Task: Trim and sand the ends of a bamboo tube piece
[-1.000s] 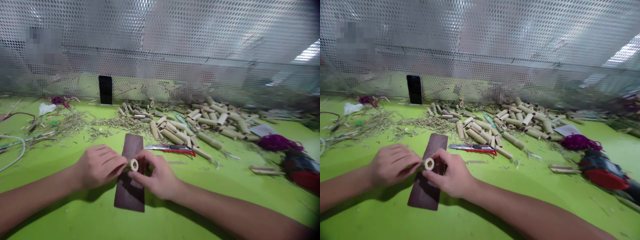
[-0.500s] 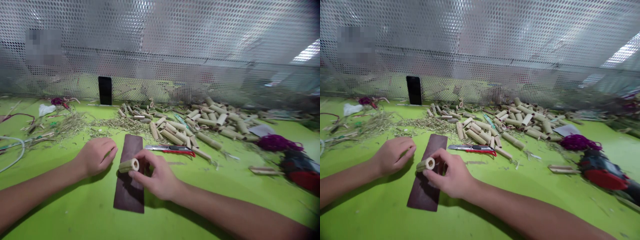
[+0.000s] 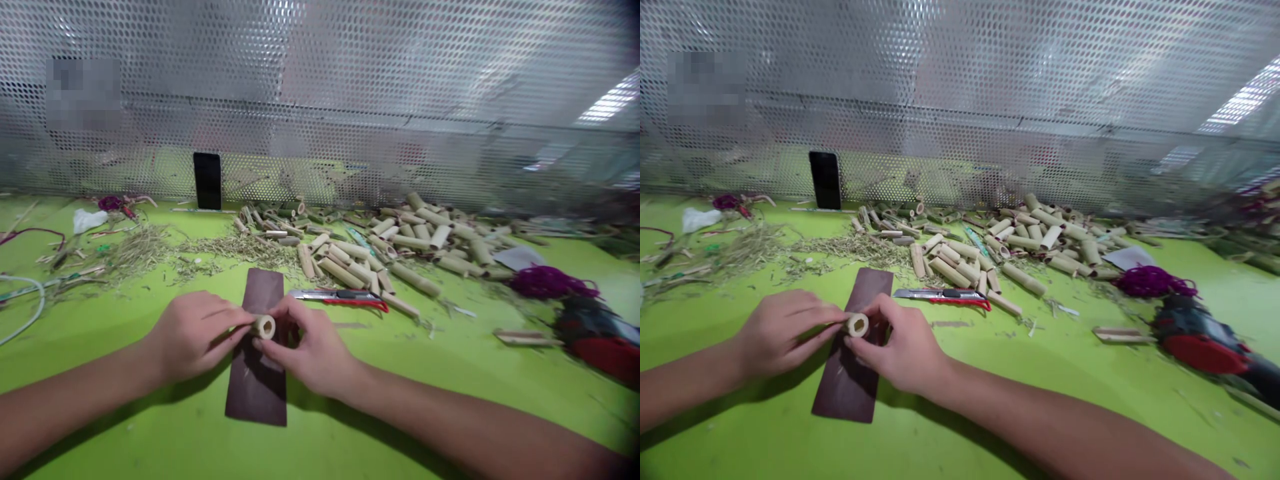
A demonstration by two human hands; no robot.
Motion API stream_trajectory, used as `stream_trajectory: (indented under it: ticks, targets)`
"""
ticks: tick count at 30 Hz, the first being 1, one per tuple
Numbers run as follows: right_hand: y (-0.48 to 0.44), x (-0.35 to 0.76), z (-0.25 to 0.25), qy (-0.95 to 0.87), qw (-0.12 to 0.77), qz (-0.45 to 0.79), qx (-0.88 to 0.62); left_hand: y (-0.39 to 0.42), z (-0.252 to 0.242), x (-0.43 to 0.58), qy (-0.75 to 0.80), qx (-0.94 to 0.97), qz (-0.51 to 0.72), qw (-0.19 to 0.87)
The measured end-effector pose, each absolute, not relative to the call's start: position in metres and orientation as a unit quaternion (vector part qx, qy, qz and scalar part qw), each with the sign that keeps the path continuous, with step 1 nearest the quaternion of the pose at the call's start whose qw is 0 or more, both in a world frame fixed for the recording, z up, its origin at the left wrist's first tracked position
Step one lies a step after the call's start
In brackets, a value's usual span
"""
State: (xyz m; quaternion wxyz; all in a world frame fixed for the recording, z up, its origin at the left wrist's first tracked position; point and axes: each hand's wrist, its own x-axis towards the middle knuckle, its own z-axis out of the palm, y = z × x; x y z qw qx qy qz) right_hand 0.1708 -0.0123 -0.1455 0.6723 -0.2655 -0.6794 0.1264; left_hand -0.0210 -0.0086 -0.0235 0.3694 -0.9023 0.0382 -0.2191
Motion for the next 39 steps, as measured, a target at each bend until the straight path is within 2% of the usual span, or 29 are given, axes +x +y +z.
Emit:
stream_trajectory:
  ticks: [10,17,28,39]
  targets:
    - [-0.013,0.17,-0.145,-0.689,0.662,0.121,-0.269,-0.011,-0.025,-0.019,0.072,-0.86,-0.198,0.464]
    - [-0.012,0.171,-0.145,-0.692,0.661,0.128,-0.26,-0.012,-0.021,-0.019,0.074,-0.857,-0.198,0.469]
    - [-0.013,0.172,-0.143,-0.674,0.685,0.176,-0.215,0.0,-0.017,-0.023,0.066,-0.905,-0.218,0.359]
    - [-0.016,0.171,-0.142,-0.671,0.678,0.203,-0.22,-0.002,-0.021,-0.02,0.079,-0.901,-0.239,0.355]
